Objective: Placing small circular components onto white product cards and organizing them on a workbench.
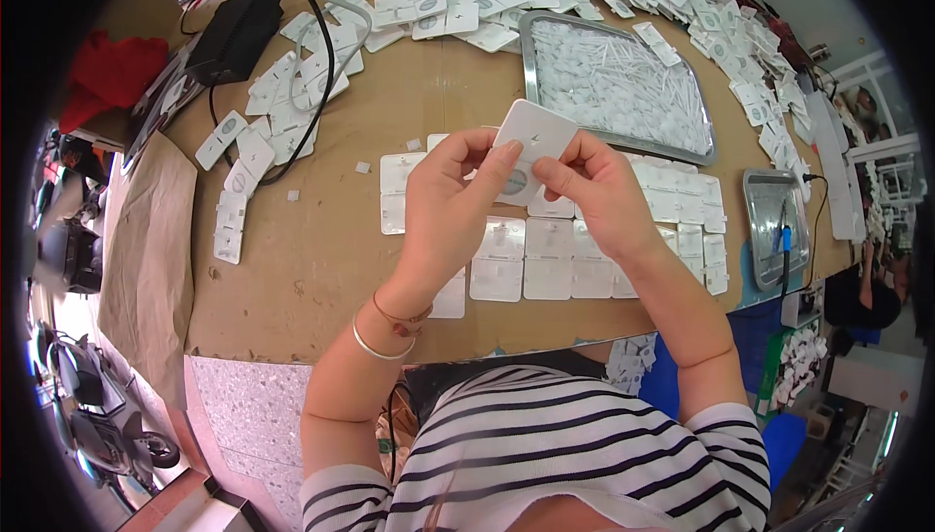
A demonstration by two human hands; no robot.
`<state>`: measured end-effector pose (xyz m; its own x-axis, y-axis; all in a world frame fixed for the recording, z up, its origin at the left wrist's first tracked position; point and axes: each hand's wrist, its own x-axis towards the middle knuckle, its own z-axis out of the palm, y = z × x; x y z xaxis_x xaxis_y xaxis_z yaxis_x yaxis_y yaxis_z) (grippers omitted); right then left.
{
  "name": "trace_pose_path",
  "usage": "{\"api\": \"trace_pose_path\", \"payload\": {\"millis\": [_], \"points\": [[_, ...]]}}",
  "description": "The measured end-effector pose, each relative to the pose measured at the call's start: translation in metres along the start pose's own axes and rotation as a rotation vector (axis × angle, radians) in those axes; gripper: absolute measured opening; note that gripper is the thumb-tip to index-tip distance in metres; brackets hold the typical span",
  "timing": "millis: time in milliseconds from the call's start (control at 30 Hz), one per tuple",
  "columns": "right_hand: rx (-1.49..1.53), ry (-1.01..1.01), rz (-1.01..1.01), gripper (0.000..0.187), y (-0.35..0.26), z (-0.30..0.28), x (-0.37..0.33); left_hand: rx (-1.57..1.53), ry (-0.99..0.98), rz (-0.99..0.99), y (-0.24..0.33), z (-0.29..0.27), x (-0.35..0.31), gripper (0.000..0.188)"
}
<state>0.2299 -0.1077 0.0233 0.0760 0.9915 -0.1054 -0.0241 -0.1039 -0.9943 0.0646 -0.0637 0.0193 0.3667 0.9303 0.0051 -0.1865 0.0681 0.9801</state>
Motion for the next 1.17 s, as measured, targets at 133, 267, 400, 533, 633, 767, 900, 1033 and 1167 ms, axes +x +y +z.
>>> {"api": "trace_pose_path", "payload": {"millis": [133, 267, 400, 533, 633, 767, 900, 1033, 1167], "points": [[-0.078, -0.031, -0.028, 0.016, -0.008, 0.000, -0.001, -0.150, -0.045, 0.004, 0.006, -0.007, -0.002, 0.026], [-0.182, -0.044, -0.096, 0.019, -0.013, -0.027, 0.039, -0.155, 0.072, 0.025, 0.006, -0.013, 0.000, 0.025], [-1.036, 0.384, -0.297, 0.022, 0.013, -0.097, 0.106, -0.241, 0.108, -0.046, 0.003, -0.011, 0.012, 0.026], [-1.067, 0.309, -0.194, 0.020, 0.021, -0.104, 0.124, -0.230, 0.087, -0.112, 0.004, -0.016, 0.012, 0.029], [-0.989, 0.330, -0.230, 0.018, 0.020, -0.105, 0.122, -0.220, 0.071, -0.138, 0.005, -0.016, 0.010, 0.029], [-0.388, 0.282, 0.041, 0.019, -0.003, -0.097, 0.102, -0.384, -0.001, -0.193, 0.003, -0.017, 0.010, 0.028], [0.108, 0.091, 0.044, 0.017, -0.019, -0.083, 0.069, -0.510, -0.044, -0.281, 0.001, -0.016, 0.008, 0.031], [0.135, 0.003, 0.040, 0.013, -0.028, -0.044, 0.031, -0.335, -0.166, -0.304, 0.010, -0.011, 0.001, 0.044], [-0.078, -0.011, -0.218, 0.009, -0.023, -0.008, 0.007, -0.455, -0.396, -0.427, 0.007, -0.018, 0.005, 0.079]]}}
